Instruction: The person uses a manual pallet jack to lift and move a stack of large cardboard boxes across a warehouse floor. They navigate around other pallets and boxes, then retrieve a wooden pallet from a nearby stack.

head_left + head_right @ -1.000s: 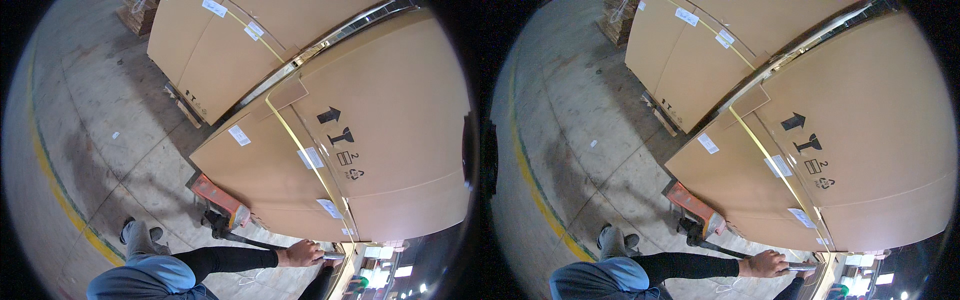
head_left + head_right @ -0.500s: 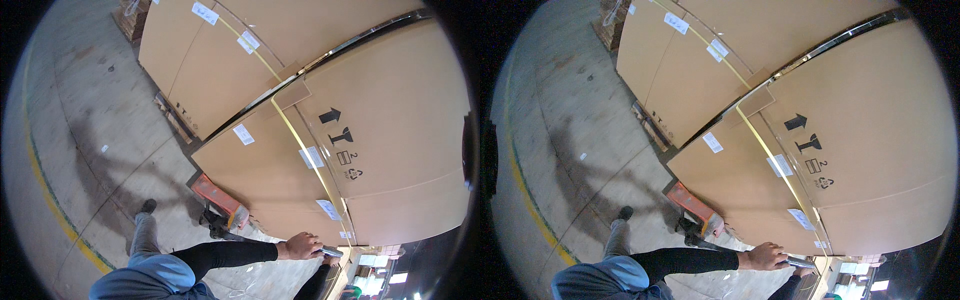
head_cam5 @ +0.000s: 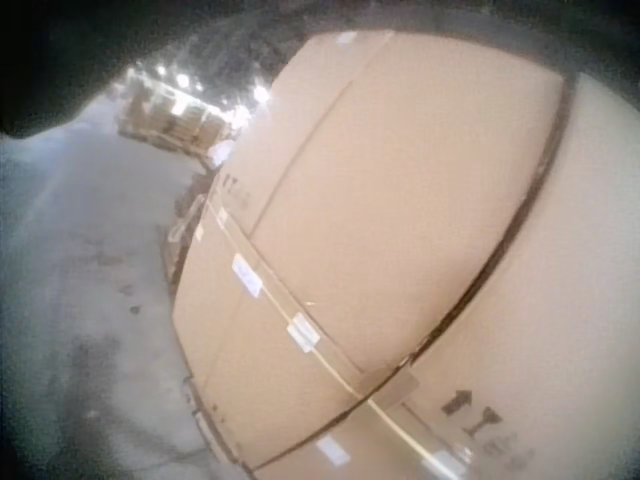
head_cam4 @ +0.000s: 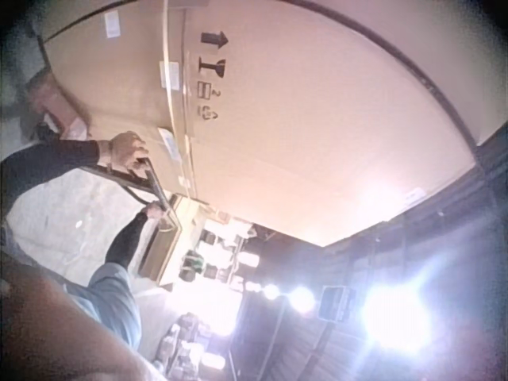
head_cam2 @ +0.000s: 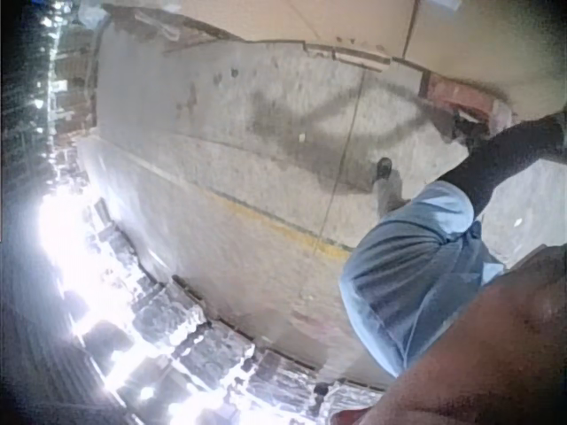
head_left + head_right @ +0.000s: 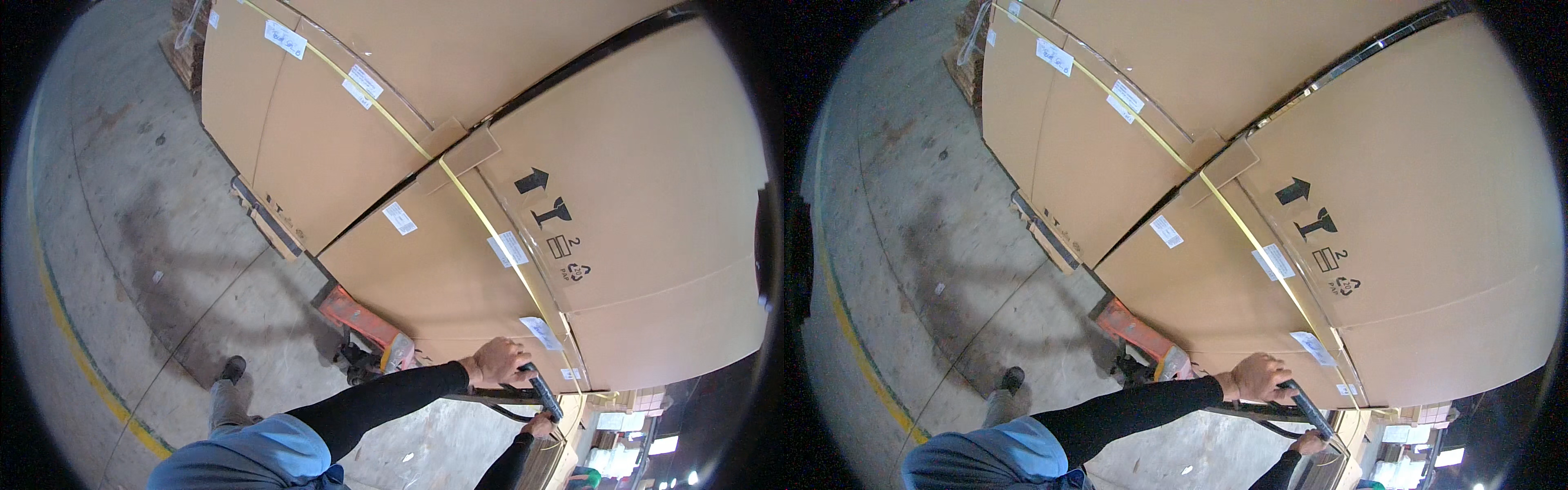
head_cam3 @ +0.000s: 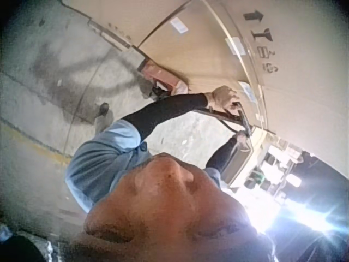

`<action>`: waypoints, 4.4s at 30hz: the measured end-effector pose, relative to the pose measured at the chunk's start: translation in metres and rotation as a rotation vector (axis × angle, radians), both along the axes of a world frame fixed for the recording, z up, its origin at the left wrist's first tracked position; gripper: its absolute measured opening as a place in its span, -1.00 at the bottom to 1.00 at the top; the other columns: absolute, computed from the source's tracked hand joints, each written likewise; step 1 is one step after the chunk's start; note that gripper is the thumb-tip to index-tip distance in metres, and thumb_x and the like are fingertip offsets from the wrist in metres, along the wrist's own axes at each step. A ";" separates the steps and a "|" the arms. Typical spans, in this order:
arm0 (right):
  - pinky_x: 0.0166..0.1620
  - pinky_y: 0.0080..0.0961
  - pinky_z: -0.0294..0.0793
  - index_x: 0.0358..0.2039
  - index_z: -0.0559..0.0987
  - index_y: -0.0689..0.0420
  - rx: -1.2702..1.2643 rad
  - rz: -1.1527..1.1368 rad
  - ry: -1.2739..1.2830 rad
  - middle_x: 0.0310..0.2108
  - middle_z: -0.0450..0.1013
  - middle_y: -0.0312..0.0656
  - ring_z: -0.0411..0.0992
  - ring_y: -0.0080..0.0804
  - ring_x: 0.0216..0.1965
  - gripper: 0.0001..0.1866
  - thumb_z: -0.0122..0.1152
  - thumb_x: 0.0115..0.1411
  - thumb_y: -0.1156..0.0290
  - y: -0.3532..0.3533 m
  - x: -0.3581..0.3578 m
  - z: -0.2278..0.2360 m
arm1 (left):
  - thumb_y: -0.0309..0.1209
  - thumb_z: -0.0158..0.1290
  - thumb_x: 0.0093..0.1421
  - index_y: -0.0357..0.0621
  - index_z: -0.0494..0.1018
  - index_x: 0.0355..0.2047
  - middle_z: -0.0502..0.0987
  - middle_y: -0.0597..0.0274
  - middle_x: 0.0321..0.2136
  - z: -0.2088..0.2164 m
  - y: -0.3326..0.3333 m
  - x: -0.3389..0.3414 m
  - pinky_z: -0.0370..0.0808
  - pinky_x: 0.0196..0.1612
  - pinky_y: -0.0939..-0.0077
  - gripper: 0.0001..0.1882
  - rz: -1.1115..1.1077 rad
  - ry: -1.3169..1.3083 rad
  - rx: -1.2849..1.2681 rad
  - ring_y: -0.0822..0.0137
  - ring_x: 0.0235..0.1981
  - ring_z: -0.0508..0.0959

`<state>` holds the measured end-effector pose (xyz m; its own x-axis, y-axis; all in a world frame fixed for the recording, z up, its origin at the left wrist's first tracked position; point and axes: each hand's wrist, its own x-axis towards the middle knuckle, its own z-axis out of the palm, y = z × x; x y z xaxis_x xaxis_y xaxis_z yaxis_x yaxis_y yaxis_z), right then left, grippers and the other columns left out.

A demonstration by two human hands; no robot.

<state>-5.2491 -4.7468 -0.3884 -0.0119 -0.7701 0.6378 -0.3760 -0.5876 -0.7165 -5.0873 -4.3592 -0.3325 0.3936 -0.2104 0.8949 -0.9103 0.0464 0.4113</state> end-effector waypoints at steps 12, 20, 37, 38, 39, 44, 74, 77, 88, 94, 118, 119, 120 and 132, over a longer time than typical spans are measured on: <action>-0.32 -0.25 0.36 -0.40 0.49 0.29 -0.458 -0.046 -0.150 -0.47 0.49 -0.07 0.40 -0.21 -0.46 -0.76 0.14 0.26 0.34 0.015 -0.005 -0.035 | 0.08 0.02 0.18 -0.11 0.50 -0.57 0.50 0.13 -0.67 -0.009 -0.001 0.038 0.54 -0.51 0.20 -0.51 0.140 -0.070 -0.073 0.10 -0.59 0.59; -0.34 -0.10 0.35 -0.44 0.48 0.36 -0.368 0.083 -0.225 -0.54 0.44 0.10 0.41 0.07 -0.46 -0.67 0.17 0.23 0.27 0.096 -0.013 -0.006 | 0.04 0.03 0.17 -0.11 0.54 -0.51 0.53 0.16 -0.65 -0.006 0.006 0.036 0.54 -0.52 0.23 -0.55 0.188 -0.064 -0.041 0.12 -0.57 0.60; -0.38 -0.40 0.40 -0.28 0.57 0.25 -0.219 0.087 -0.247 -0.43 0.52 -0.22 0.40 -0.39 -0.46 -0.87 0.20 0.14 0.54 -0.033 -0.010 -0.056 | -0.01 0.10 0.15 -0.13 0.49 -0.53 0.47 0.07 -0.66 -0.053 -0.014 -0.035 0.50 -0.54 0.17 -0.59 0.035 -0.010 -0.127 0.06 -0.61 0.55; -0.08 -0.19 0.52 -0.19 0.52 0.34 0.023 0.386 -0.421 -0.21 0.50 0.02 0.49 -0.17 -0.25 -0.78 0.04 0.16 0.55 -0.052 0.011 -0.056 | -0.03 0.10 0.16 -0.14 0.48 -0.53 0.46 0.08 -0.64 -0.053 -0.020 -0.034 0.50 -0.52 0.17 -0.59 0.052 0.023 -0.142 0.06 -0.60 0.55; -0.09 -0.17 0.54 -0.19 0.51 0.31 -0.057 0.331 -0.366 -0.21 0.49 -0.01 0.48 -0.20 -0.25 -0.78 0.03 0.17 0.55 -0.061 0.014 -0.059 | -0.03 0.09 0.17 -0.15 0.47 -0.53 0.46 0.08 -0.63 -0.055 -0.020 -0.039 0.50 -0.51 0.17 -0.59 0.001 -0.007 -0.109 0.06 -0.59 0.55; -0.12 -0.32 0.52 -0.24 0.48 0.31 -0.209 0.129 -0.094 -0.30 0.48 -0.10 0.46 -0.27 -0.29 -0.78 0.15 0.04 0.64 -0.076 0.017 -0.067 | -0.02 0.07 0.19 -0.17 0.45 -0.53 0.45 0.10 -0.62 -0.052 -0.008 -0.054 0.51 -0.49 0.20 -0.57 0.031 0.000 -0.105 0.09 -0.58 0.55; -0.24 -0.35 0.49 -0.04 0.38 0.46 -0.321 0.261 -0.472 -0.24 0.52 0.08 0.43 -0.32 -0.33 -0.47 0.24 0.27 0.20 0.081 -0.063 -0.083 | -0.02 0.07 0.12 -0.01 0.60 -0.32 0.54 0.06 -0.66 -0.042 -0.038 0.068 0.53 -0.46 0.13 -0.65 0.044 -0.008 -0.043 0.01 -0.58 0.58; -0.30 -0.36 0.48 -0.03 0.39 0.42 -0.423 0.141 -0.348 -0.25 0.53 0.05 0.42 -0.33 -0.36 -0.50 0.25 0.26 0.23 0.079 -0.063 -0.088 | -0.02 0.05 0.14 -0.05 0.59 -0.32 0.53 0.04 -0.65 -0.043 -0.041 0.077 0.53 -0.46 0.11 -0.63 -0.029 0.001 -0.024 0.00 -0.57 0.58; -0.34 -0.39 0.46 -0.03 0.39 0.40 -0.168 0.001 -0.291 -0.28 0.53 0.02 0.40 -0.36 -0.40 -0.54 0.23 0.26 0.26 0.085 -0.080 -0.087 | -0.04 0.02 0.17 -0.13 0.56 -0.39 0.55 0.04 -0.59 -0.027 -0.030 0.096 0.56 -0.42 0.13 -0.62 -0.242 0.011 0.029 -0.01 -0.53 0.59; -0.37 -0.40 0.44 -0.03 0.40 0.39 -0.096 -0.031 -0.281 -0.29 0.53 0.00 0.40 -0.38 -0.42 -0.56 0.23 0.27 0.28 0.077 -0.081 -0.089 | -0.05 0.02 0.17 -0.17 0.57 -0.36 0.58 -0.01 -0.51 -0.022 -0.019 0.101 0.57 -0.38 0.13 -0.59 -0.314 0.070 0.093 -0.03 -0.48 0.60; -0.44 -0.56 0.27 -0.47 0.47 0.20 0.131 0.592 -0.522 -0.57 0.37 -0.30 0.28 -0.57 -0.53 -0.83 0.34 0.11 0.50 0.075 -0.253 -0.069 | -0.10 0.17 0.03 -0.18 0.21 -0.62 0.13 0.30 -0.68 -0.066 0.056 -0.278 0.14 -0.54 0.50 -0.54 -0.275 0.576 0.300 0.47 -0.60 0.26; -0.46 -0.56 0.26 -0.48 0.49 0.20 0.185 0.730 -0.372 -0.59 0.37 -0.31 0.27 -0.58 -0.55 -0.82 0.35 0.10 0.49 0.065 -0.288 -0.067 | -0.10 0.23 -0.04 -0.18 0.25 -0.62 0.16 0.28 -0.69 -0.066 0.058 -0.323 0.16 -0.53 0.49 -0.54 -0.228 0.616 0.325 0.44 -0.61 0.28; -0.47 -0.56 0.25 -0.49 0.50 0.19 0.200 0.889 -0.238 -0.61 0.37 -0.32 0.27 -0.59 -0.57 -0.82 0.37 0.09 0.48 0.052 -0.319 -0.066 | -0.14 0.26 -0.08 -0.20 0.30 -0.61 0.21 0.25 -0.70 -0.067 0.057 -0.363 0.18 -0.53 0.47 -0.57 -0.171 0.618 0.446 0.39 -0.62 0.31; -0.22 -0.16 0.44 -0.56 0.58 0.14 -0.434 1.651 0.876 -0.55 0.48 -0.06 0.47 0.01 -0.35 -0.74 0.39 -0.17 0.23 -0.021 -0.580 -0.117 | -0.37 0.27 -0.17 -0.12 0.64 -0.42 0.55 -0.06 -0.59 -0.149 0.012 -0.698 0.51 -0.36 0.23 -0.76 0.258 0.694 1.145 -0.02 -0.51 0.59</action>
<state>-5.8290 -4.7678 -0.5051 0.8401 0.5109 0.1821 0.5386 -0.7456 -0.3924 -5.7855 -4.3475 -0.4819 0.8275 -0.5471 -0.1263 -0.4330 -0.7650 0.4769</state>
